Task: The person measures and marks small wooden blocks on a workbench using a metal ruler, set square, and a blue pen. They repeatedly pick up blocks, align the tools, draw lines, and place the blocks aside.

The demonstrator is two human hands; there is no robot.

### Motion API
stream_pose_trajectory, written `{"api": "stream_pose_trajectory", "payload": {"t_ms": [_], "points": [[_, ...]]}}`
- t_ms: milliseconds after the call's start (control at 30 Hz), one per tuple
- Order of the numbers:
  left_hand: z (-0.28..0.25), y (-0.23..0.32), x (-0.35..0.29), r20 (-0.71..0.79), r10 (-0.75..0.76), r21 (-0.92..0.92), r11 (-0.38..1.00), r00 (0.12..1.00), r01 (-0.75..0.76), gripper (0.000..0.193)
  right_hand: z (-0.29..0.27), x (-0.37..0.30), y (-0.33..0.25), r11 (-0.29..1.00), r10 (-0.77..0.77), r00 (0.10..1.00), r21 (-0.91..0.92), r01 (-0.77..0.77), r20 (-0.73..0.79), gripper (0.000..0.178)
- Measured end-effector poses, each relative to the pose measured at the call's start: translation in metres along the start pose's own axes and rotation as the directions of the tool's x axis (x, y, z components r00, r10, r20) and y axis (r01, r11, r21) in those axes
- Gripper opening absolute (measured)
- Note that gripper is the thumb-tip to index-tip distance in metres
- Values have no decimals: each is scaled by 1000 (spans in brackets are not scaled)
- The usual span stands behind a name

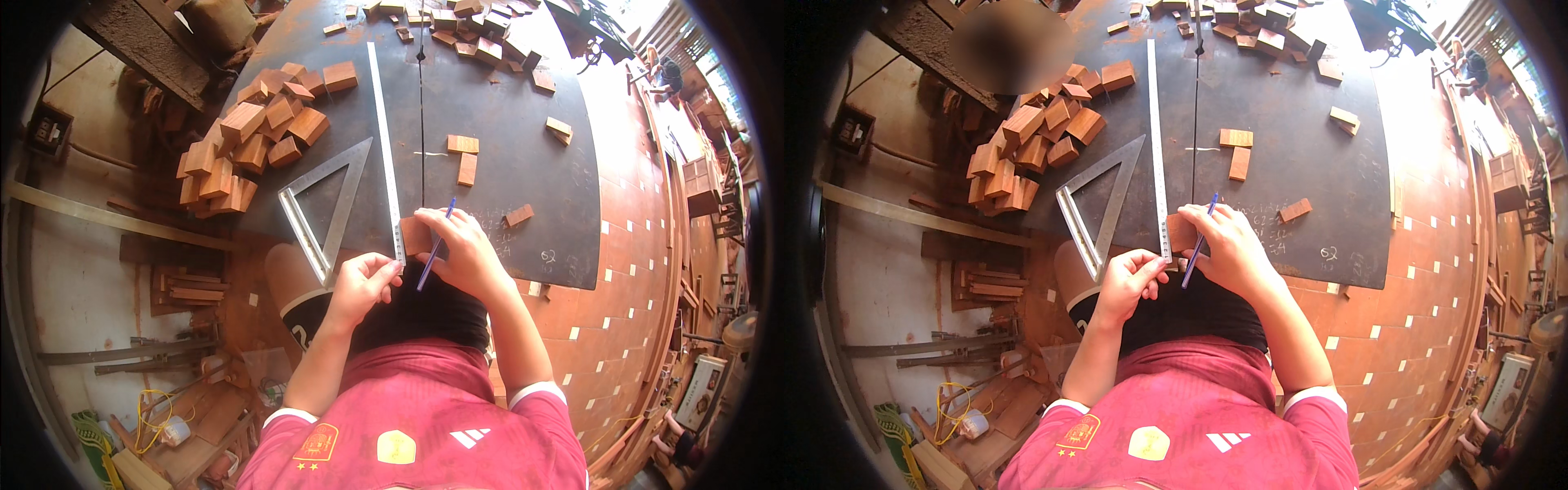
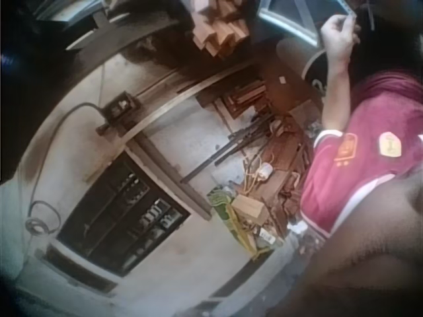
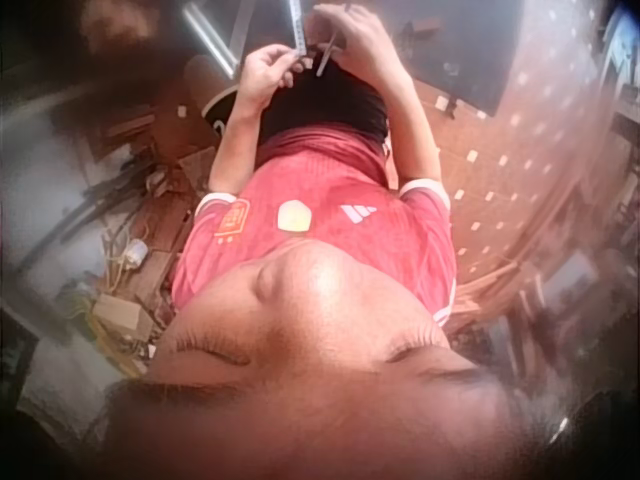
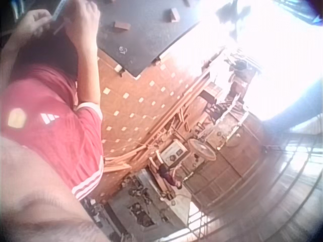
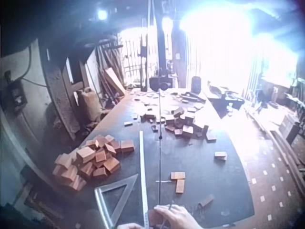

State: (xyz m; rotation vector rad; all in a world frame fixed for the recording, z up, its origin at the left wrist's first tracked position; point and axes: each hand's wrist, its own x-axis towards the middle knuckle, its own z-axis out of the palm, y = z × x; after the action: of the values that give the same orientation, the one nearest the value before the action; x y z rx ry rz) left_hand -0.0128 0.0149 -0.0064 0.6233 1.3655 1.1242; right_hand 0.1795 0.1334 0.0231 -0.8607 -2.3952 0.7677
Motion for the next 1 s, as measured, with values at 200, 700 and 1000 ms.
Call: {"api": "stream_pose_trajectory", "payload": {"t_ms": [200, 700, 1000], "points": [[4, 2, 5, 24, 46, 48, 998, 999, -47, 11, 2, -1, 2, 1000, 14, 1000, -3, -14, 4, 69], [7, 6, 2, -26, 173, 161, 973, 985, -167, 8, 1, 0, 0, 998, 27, 999, -50, -25, 41, 73], [7, 4, 4, -60, 184, 187, 968, 981, -170, 11, -9, 2, 2, 932, 193, 976, 330, -151, -101, 30]]}}
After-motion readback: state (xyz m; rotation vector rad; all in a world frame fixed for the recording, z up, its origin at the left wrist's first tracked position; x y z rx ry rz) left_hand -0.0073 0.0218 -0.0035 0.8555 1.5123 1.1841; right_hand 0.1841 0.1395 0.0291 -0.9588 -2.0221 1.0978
